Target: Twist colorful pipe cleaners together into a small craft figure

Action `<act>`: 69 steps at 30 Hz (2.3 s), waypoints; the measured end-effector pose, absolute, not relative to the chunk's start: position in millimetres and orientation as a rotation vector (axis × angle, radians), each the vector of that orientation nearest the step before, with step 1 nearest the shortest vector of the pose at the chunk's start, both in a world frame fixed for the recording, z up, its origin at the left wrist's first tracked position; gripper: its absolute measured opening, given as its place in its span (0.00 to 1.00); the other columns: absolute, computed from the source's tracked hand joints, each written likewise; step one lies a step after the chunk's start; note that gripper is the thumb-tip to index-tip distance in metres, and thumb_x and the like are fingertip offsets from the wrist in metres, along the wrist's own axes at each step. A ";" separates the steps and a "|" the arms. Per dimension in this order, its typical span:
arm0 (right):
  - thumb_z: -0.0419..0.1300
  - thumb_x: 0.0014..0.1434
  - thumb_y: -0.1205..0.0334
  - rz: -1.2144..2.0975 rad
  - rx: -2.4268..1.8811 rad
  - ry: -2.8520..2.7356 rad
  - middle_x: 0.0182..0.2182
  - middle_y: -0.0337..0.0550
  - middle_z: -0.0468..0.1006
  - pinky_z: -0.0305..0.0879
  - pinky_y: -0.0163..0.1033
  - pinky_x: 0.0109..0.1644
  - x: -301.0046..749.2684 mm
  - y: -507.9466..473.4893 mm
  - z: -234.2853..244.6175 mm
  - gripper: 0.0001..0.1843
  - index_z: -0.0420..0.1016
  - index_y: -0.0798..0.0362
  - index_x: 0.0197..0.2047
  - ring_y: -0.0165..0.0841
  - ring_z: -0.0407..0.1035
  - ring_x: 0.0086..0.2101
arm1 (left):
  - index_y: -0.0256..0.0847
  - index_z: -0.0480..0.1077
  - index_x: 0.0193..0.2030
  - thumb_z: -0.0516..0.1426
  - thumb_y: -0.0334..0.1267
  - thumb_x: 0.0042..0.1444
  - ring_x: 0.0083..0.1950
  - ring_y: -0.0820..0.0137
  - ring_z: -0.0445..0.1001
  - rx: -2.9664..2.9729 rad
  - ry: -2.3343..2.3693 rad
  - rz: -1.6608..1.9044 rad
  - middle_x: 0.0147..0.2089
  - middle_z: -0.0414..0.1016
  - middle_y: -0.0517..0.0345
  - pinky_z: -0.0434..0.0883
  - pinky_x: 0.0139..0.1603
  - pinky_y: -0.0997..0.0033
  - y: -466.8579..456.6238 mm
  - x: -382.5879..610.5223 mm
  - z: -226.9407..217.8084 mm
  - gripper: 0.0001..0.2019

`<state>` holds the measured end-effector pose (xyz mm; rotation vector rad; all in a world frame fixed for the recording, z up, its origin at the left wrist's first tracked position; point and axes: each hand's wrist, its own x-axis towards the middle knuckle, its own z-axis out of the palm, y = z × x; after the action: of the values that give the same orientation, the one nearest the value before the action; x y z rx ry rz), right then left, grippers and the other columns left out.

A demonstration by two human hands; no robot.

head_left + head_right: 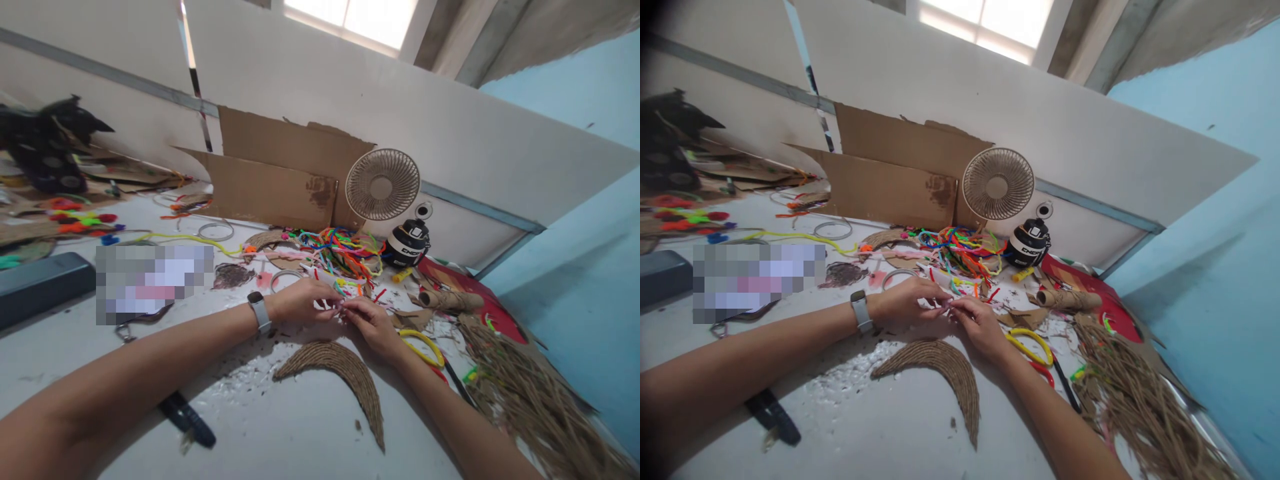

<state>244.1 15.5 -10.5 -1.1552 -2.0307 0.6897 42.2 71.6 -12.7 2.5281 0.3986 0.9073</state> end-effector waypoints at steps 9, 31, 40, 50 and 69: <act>0.53 0.59 0.58 0.660 -1.163 -2.036 0.35 0.43 0.75 0.64 0.41 0.42 243.0 15.2 -10.0 0.11 0.75 0.49 0.40 0.35 0.69 0.36 | 0.39 0.73 0.44 0.53 0.35 0.54 0.33 0.71 0.73 2.511 0.397 0.861 0.36 0.78 0.52 0.67 0.36 0.76 75.1 42.8 -16.4 0.12; 0.53 0.59 0.59 0.880 -1.159 -1.938 0.32 0.41 0.71 0.63 0.36 0.37 241.5 11.5 -5.0 0.10 0.73 0.51 0.40 0.31 0.66 0.32 | 0.29 0.74 0.39 0.55 0.41 0.55 0.29 0.73 0.73 1.984 0.430 0.852 0.31 0.76 0.50 0.69 0.29 0.79 74.0 47.4 -18.5 0.15; 0.56 0.57 0.58 0.895 -1.125 -1.833 0.32 0.41 0.72 0.61 0.36 0.38 242.1 11.8 -6.8 0.09 0.74 0.52 0.37 0.31 0.66 0.33 | 0.32 0.73 0.38 0.56 0.45 0.52 0.30 0.74 0.72 1.713 0.451 0.848 0.32 0.74 0.54 0.70 0.32 0.76 75.8 49.7 -21.0 0.16; 0.58 0.56 0.60 0.960 -1.035 -1.738 0.35 0.41 0.71 0.63 0.38 0.42 245.5 15.2 -9.1 0.07 0.75 0.50 0.37 0.32 0.66 0.37 | 0.34 0.69 0.33 0.54 0.48 0.54 0.30 0.72 0.72 1.431 0.364 0.596 0.30 0.73 0.54 0.71 0.30 0.74 69.3 50.2 -12.5 0.16; 0.58 0.55 0.54 1.027 -1.152 -1.547 0.26 0.36 0.70 0.61 0.35 0.36 236.7 12.5 -13.1 0.10 0.71 0.52 0.34 0.28 0.63 0.29 | 0.39 0.61 0.37 0.42 0.44 0.62 0.33 0.71 0.68 2.322 0.559 0.691 0.32 0.70 0.58 0.63 0.35 0.74 63.4 49.2 -16.8 0.14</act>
<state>236.7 12.5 -13.1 -1.1523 -1.5472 1.0273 49.2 63.4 -16.8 2.3219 0.5586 0.6911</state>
